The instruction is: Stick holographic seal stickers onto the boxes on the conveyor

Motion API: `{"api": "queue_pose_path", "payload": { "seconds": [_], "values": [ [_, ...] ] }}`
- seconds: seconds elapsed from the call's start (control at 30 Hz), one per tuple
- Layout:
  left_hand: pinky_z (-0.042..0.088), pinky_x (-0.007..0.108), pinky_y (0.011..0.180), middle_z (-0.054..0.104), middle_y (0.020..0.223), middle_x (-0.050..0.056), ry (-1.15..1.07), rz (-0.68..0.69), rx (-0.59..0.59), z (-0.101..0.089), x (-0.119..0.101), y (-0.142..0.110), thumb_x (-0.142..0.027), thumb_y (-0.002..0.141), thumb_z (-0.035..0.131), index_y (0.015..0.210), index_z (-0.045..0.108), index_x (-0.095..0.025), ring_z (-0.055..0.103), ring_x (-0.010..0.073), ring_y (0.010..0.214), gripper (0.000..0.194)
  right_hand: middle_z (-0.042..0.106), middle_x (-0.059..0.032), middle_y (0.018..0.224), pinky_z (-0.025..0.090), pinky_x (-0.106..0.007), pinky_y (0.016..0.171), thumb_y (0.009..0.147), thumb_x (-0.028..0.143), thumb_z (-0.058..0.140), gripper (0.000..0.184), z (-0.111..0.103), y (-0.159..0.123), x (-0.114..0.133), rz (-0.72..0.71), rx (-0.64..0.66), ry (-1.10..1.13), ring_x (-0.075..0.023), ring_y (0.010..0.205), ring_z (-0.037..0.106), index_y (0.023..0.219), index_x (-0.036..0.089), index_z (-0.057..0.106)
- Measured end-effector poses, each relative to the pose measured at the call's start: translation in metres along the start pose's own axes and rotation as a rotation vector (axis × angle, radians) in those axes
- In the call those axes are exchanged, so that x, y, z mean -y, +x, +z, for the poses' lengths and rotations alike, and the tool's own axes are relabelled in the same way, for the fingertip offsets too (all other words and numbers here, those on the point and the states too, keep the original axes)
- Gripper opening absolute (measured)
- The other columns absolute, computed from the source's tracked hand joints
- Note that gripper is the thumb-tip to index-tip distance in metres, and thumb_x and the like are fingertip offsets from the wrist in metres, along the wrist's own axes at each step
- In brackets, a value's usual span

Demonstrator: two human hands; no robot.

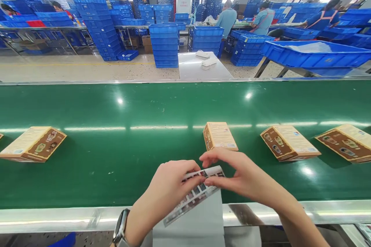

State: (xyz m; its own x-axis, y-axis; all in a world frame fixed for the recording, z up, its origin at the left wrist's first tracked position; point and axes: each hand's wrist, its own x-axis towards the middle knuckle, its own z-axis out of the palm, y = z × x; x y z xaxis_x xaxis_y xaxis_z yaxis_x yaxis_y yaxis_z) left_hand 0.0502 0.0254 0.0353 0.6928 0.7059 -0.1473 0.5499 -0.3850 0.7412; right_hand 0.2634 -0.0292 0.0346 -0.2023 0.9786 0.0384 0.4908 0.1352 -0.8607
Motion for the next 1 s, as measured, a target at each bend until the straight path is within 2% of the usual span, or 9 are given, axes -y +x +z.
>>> {"api": "queue_pose_path", "payload": {
  "seconds": [0.03, 0.13, 0.37, 0.43, 0.57, 0.67, 0.77, 0.9, 1.0],
  "values": [
    [0.042, 0.022, 0.066, 0.073, 0.082, -0.005, -0.046, -0.022, -0.002, -0.002, -0.001, -0.002, -0.032, 0.092, 0.065, 0.087, 0.070, -0.024, 0.064, 0.0144, 0.075, 0.010, 0.070, 0.0013, 0.101, 0.050, -0.029, 0.086, 0.087, 0.030, 0.073, 0.021, 0.002, -0.002, 0.002, 0.008, 0.046, -0.002, -0.0170, 0.096, 0.064, 0.106, 0.028, 0.066],
    [0.042, 0.022, 0.066, 0.074, 0.081, -0.005, -0.112, -0.114, -0.009, -0.006, 0.000, -0.008, -0.029, 0.088, 0.070, 0.087, 0.070, -0.024, 0.064, 0.0146, 0.075, 0.006, 0.068, 0.0027, 0.091, 0.050, -0.026, 0.077, 0.092, 0.022, 0.064, 0.021, 0.006, -0.004, -0.003, 0.049, 0.033, -0.002, -0.0148, 0.087, 0.063, 0.112, 0.029, 0.066],
    [0.035, 0.024, 0.058, 0.073, 0.071, -0.003, 0.009, -0.164, 0.042, -0.006, 0.007, -0.018, -0.035, 0.096, 0.056, 0.084, 0.074, -0.023, 0.057, 0.0135, 0.062, 0.024, 0.067, 0.0004, 0.098, 0.052, -0.028, 0.077, 0.095, 0.019, 0.059, 0.031, 0.014, -0.010, -0.012, 0.030, 0.065, -0.063, -0.0154, 0.091, 0.064, 0.124, 0.029, 0.060],
    [0.034, 0.024, 0.059, 0.072, 0.070, -0.003, 0.040, -0.153, 0.047, -0.005, 0.008, -0.020, -0.036, 0.097, 0.055, 0.084, 0.074, -0.022, 0.055, 0.0132, 0.061, 0.026, 0.067, -0.0009, 0.099, 0.052, -0.031, 0.079, 0.095, 0.017, 0.061, 0.024, 0.017, -0.010, -0.009, -0.060, 0.057, -0.170, -0.0174, 0.094, 0.063, 0.116, 0.026, 0.063],
    [0.036, 0.024, 0.061, 0.072, 0.074, -0.002, 0.005, -0.131, 0.067, -0.006, 0.008, -0.021, -0.034, 0.097, 0.054, 0.086, 0.074, -0.021, 0.056, 0.0135, 0.065, 0.026, 0.069, -0.0032, 0.095, 0.051, -0.037, 0.083, 0.096, 0.014, 0.060, 0.007, 0.021, -0.007, -0.004, -0.356, -0.026, -0.349, -0.0200, 0.093, 0.061, 0.098, 0.020, 0.064],
    [0.038, 0.024, 0.062, 0.073, 0.078, -0.001, -0.121, -0.154, 0.069, -0.008, 0.007, -0.019, -0.035, 0.096, 0.054, 0.090, 0.075, -0.021, 0.058, 0.0140, 0.069, 0.025, 0.070, -0.0077, 0.098, 0.049, -0.042, 0.089, 0.097, 0.006, 0.056, 0.013, 0.024, -0.007, -0.005, -0.542, -0.161, -0.504, -0.0233, 0.100, 0.062, 0.099, 0.016, 0.065],
    [0.037, 0.023, 0.059, 0.070, 0.075, -0.003, -0.240, -0.193, 0.059, -0.009, 0.007, -0.017, -0.035, 0.085, 0.070, 0.088, 0.074, -0.020, 0.054, 0.0128, 0.066, 0.016, 0.071, -0.0122, 0.104, 0.048, -0.046, 0.092, 0.092, -0.004, 0.053, 0.023, 0.027, -0.010, -0.009, -0.631, -0.246, -0.606, -0.0262, 0.106, 0.062, 0.100, 0.013, 0.066],
    [0.037, 0.021, 0.057, 0.067, 0.070, -0.005, -0.362, -0.237, 0.069, -0.008, 0.011, -0.016, -0.025, 0.072, 0.080, 0.089, 0.071, -0.019, 0.053, 0.0119, 0.063, 0.021, 0.073, -0.0092, 0.107, 0.052, -0.042, 0.091, 0.091, 0.002, 0.060, 0.023, 0.024, -0.013, -0.015, -0.604, -0.248, -0.433, -0.0255, 0.109, 0.063, 0.103, 0.019, 0.068],
    [0.039, 0.022, 0.057, 0.070, 0.071, -0.003, -0.397, -0.285, 0.081, -0.007, 0.015, -0.017, -0.024, 0.072, 0.078, 0.093, 0.070, -0.019, 0.058, 0.0138, 0.063, 0.023, 0.073, -0.0038, 0.105, 0.054, -0.038, 0.091, 0.091, 0.013, 0.065, 0.014, 0.011, -0.011, -0.018, -0.429, -0.239, -0.088, -0.0233, 0.110, 0.064, 0.093, 0.027, 0.068]
  ]
}}
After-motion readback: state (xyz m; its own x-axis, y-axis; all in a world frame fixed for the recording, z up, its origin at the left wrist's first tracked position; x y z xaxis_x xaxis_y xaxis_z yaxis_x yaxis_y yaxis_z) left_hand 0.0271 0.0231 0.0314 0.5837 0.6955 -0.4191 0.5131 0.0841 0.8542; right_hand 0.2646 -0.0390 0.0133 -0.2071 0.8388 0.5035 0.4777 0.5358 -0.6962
